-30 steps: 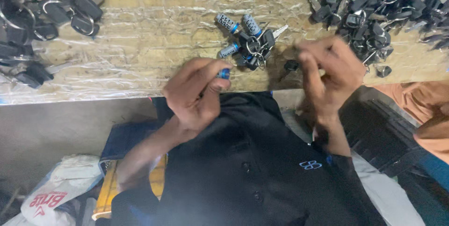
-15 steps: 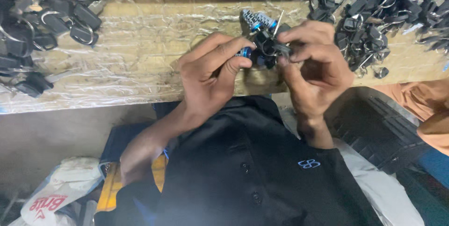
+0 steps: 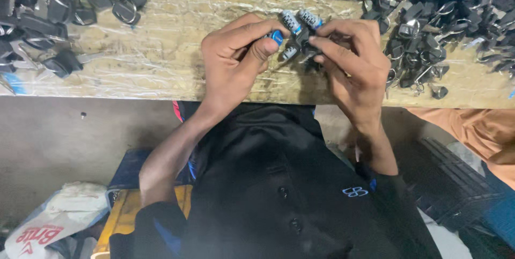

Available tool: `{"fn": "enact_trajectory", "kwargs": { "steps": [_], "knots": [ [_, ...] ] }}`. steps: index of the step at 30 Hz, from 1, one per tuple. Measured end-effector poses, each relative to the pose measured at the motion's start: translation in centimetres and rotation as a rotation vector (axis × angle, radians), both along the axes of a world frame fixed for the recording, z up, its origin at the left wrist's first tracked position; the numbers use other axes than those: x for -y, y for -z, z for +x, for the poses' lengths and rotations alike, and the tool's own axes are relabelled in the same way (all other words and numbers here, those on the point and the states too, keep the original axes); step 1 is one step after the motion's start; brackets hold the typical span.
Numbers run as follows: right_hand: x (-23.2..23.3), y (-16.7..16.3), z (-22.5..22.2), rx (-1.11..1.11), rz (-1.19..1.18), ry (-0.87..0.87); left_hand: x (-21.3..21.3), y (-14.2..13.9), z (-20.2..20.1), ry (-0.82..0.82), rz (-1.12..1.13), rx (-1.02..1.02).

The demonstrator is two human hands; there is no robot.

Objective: The person picks up lock cylinders and keys from a workbench covered with piles of keys and lock parts, inserts and turns keys inside the cylinders, and places the matched sets back on the bench, working through them one at a time by hand.

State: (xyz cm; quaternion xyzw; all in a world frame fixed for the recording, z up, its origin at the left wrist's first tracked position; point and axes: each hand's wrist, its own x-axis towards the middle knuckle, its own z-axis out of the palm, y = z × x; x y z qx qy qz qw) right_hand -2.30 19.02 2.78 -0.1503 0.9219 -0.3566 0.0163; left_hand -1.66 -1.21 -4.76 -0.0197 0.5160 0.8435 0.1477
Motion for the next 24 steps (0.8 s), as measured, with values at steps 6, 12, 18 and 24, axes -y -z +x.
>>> {"fn": "enact_trajectory", "kwargs": {
  "steps": [6, 12, 18, 24],
  "knots": [
    [-0.6, -0.5, 0.3, -0.054, -0.018, -0.002, 0.1, -0.1, -0.5, 0.053, -0.003, -0.042],
    [-0.1, -1.9, -1.7, -0.125, 0.254, -0.249, 0.8, 0.4, -0.3, 0.025, -0.234, -0.159],
    [1.4, -2.8, -2.6, -0.32, 0.621, -0.399, 2.4, -1.5, -2.6, 0.119, -0.563, -0.554],
    [1.6, -1.5, -4.1, -0.196, 0.405, -0.387, 1.3, -2.8, -3.3, 0.105, -0.86, -0.802]
  ]
}}
